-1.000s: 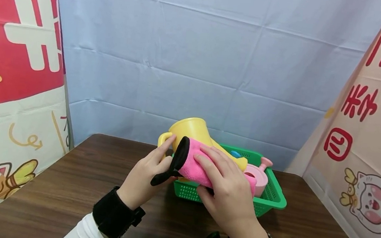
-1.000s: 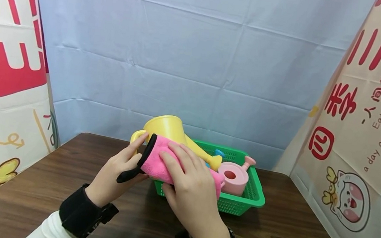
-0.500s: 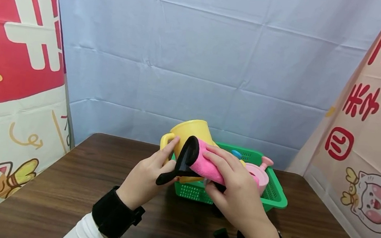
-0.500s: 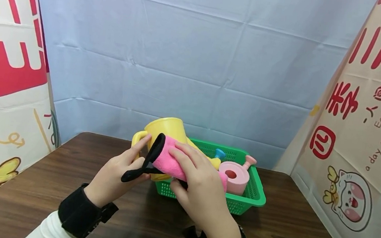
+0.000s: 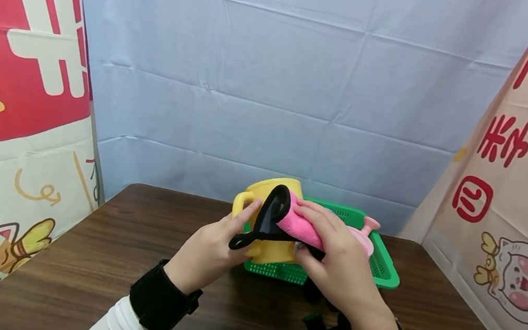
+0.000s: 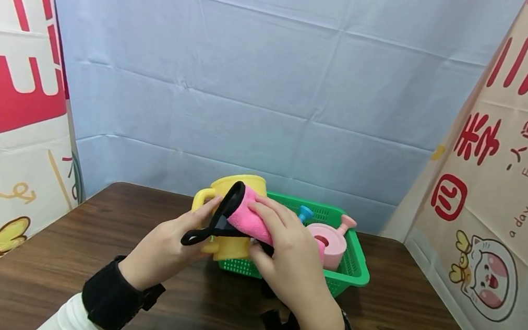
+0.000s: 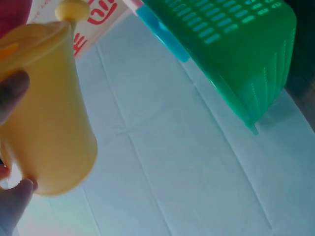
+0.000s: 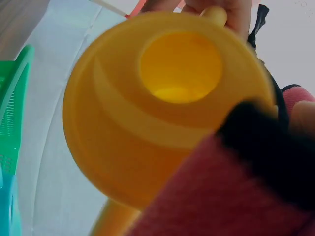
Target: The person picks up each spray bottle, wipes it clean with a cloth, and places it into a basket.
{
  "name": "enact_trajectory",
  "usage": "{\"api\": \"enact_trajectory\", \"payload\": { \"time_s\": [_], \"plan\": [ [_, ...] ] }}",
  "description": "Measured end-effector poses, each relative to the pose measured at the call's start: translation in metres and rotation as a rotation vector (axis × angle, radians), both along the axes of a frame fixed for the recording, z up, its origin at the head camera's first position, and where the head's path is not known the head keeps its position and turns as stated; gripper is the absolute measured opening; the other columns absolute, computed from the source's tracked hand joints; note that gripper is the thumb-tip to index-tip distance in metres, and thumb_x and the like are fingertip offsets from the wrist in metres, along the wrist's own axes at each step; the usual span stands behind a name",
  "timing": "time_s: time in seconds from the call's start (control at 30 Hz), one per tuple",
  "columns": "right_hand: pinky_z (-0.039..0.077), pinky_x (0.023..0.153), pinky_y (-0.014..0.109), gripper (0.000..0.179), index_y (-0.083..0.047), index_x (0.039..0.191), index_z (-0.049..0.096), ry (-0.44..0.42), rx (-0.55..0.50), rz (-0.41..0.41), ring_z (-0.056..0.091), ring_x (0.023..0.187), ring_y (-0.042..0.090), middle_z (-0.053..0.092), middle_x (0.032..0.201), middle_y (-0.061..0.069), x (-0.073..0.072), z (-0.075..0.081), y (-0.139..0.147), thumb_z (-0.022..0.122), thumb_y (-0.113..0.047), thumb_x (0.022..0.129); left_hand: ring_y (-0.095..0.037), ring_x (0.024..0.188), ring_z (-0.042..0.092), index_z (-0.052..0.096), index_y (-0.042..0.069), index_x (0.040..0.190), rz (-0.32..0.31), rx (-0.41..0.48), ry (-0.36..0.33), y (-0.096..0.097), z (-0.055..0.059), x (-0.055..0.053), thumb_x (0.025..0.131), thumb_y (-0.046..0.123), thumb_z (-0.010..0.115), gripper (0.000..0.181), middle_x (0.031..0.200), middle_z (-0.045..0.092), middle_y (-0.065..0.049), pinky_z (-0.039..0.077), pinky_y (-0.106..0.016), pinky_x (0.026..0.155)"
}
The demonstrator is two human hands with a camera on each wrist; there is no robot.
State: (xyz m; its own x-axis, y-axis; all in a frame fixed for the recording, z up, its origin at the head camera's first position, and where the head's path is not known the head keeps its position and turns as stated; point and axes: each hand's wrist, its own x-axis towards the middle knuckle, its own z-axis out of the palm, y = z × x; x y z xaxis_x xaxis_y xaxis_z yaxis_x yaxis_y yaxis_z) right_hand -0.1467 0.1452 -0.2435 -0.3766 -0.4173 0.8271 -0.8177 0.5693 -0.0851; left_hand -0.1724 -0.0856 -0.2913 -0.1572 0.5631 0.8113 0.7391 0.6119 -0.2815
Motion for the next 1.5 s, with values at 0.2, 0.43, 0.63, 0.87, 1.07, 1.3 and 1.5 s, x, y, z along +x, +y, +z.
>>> {"api": "enact_trajectory", "payload": {
  "time_s": [0.2, 0.43, 0.63, 0.87, 1.07, 1.3, 1.5],
  "plan": [
    [0.039, 0.087, 0.032, 0.058, -0.013, 0.128, 0.055, -0.05, -0.088, -0.024, 0.051, 0.117, 0.019, 0.053, 0.131, 0.002, -0.012, -0.001, 0.006, 0.064, 0.006, 0.073, -0.02, 0.085, 0.057, 0.048, 0.007, 0.078, -0.02, -0.106, 0.129, 0.007, 0.0, 0.002, 0.092, 0.01, 0.056, 0.016, 0.116, 0.054, -0.016, 0.038, -0.018, 0.056],
    [0.044, 0.085, 0.043, 0.049, -0.014, 0.131, 0.05, -0.269, -0.239, -0.171, 0.05, 0.107, 0.023, 0.051, 0.13, 0.007, -0.027, -0.006, 0.008, 0.061, -0.004, 0.085, -0.018, 0.067, 0.051, 0.048, 0.008, 0.078, -0.035, -0.113, 0.141, 0.007, -0.003, 0.002, 0.088, 0.007, 0.056, 0.014, 0.136, 0.045, -0.02, 0.037, -0.016, 0.054],
    [0.047, 0.078, 0.043, 0.048, -0.013, 0.133, 0.048, -0.385, -0.218, -0.183, 0.05, 0.099, 0.024, 0.053, 0.124, 0.01, -0.028, -0.005, 0.011, 0.059, -0.009, 0.086, -0.019, 0.074, 0.057, 0.049, 0.008, 0.079, -0.015, -0.12, 0.141, 0.007, -0.004, 0.0, 0.074, 0.014, 0.078, 0.031, 0.136, 0.046, -0.019, 0.041, -0.015, 0.057],
    [0.048, 0.074, 0.042, 0.051, -0.015, 0.131, 0.05, -0.335, -0.177, -0.134, 0.05, 0.098, 0.02, 0.054, 0.123, 0.007, -0.025, -0.004, 0.011, 0.062, -0.005, 0.082, -0.022, 0.085, 0.061, 0.048, 0.008, 0.078, 0.011, -0.083, 0.109, 0.005, -0.003, -0.001, 0.072, 0.018, 0.081, 0.035, 0.131, 0.05, -0.018, 0.044, -0.018, 0.057],
    [0.046, 0.083, 0.041, 0.054, -0.015, 0.131, 0.051, -0.27, -0.144, -0.087, 0.052, 0.104, 0.019, 0.054, 0.127, 0.004, -0.023, -0.005, 0.008, 0.064, 0.0, 0.08, -0.02, 0.093, 0.061, 0.05, 0.009, 0.082, 0.021, -0.063, 0.007, 0.001, -0.003, 0.0, 0.069, 0.026, 0.084, 0.04, 0.118, 0.056, -0.014, 0.051, -0.022, 0.065],
    [0.041, 0.089, 0.045, 0.058, -0.018, 0.132, 0.051, -0.225, -0.114, -0.049, 0.05, 0.113, 0.019, 0.052, 0.131, 0.001, -0.021, -0.006, 0.006, 0.063, 0.002, 0.079, -0.017, 0.106, 0.057, 0.049, 0.009, 0.078, 0.021, -0.017, -0.035, 0.0, -0.003, -0.004, 0.069, 0.024, 0.083, 0.038, 0.108, 0.058, -0.01, 0.047, -0.019, 0.06],
    [0.034, 0.091, 0.048, 0.059, -0.019, 0.131, 0.052, -0.205, -0.093, -0.027, 0.049, 0.117, 0.02, 0.052, 0.132, 0.0, -0.019, -0.005, 0.004, 0.062, 0.003, 0.077, -0.023, 0.106, 0.059, 0.056, 0.009, 0.082, 0.063, -0.009, -0.018, -0.003, -0.004, -0.005, 0.066, 0.027, 0.085, 0.038, 0.134, 0.048, -0.016, 0.051, -0.025, 0.067]
  ]
}}
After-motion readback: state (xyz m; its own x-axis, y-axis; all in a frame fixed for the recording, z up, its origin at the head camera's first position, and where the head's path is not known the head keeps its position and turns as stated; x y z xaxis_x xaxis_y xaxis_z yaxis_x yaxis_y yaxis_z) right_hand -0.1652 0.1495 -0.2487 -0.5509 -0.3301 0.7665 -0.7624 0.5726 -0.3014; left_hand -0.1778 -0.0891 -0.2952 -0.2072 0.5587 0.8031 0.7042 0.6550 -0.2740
